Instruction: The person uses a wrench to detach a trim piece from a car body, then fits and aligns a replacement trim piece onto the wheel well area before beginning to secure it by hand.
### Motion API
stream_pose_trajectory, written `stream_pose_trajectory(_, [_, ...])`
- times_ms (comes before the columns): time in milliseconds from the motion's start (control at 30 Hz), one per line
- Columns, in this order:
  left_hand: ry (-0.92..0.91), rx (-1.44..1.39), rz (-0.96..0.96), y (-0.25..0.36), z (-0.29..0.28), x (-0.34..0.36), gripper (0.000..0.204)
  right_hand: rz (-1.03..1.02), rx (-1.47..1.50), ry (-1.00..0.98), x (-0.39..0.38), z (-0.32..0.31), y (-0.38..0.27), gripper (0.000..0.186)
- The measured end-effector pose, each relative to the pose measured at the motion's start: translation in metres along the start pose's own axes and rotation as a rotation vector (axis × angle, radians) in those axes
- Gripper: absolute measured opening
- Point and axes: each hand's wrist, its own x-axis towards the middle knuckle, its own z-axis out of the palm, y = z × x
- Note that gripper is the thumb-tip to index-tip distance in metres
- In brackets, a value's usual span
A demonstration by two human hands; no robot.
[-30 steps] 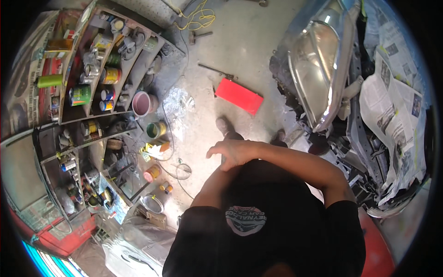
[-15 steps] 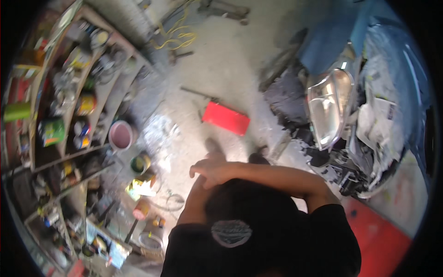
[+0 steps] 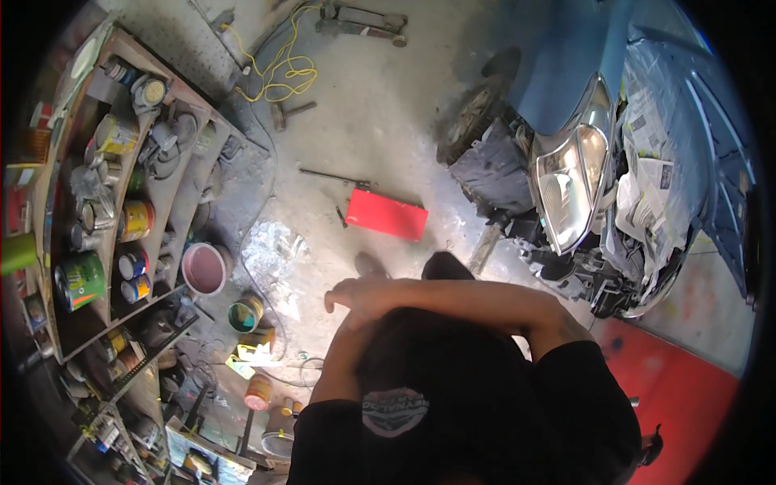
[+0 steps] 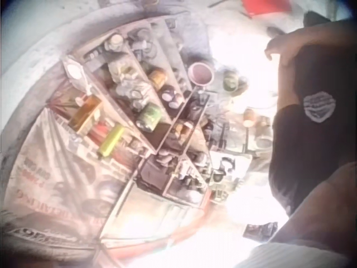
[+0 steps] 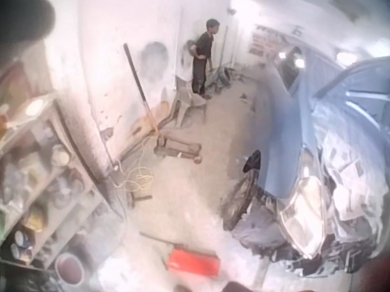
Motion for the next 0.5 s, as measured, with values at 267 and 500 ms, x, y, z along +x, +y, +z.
stream_pose_trajectory(267, [0.015,0.096,0.010,0.021,-0.070,0.035,0.031,-0.156,-0.012,0.021,0.023,-0.058,0.002,0.061])
stream_pose_trajectory(500, [0.030,0.182,0.024,0.087,-0.149,0.131,0.032,-0.406,0.072,0.015,0.051,-0.159,0.030,0.056])
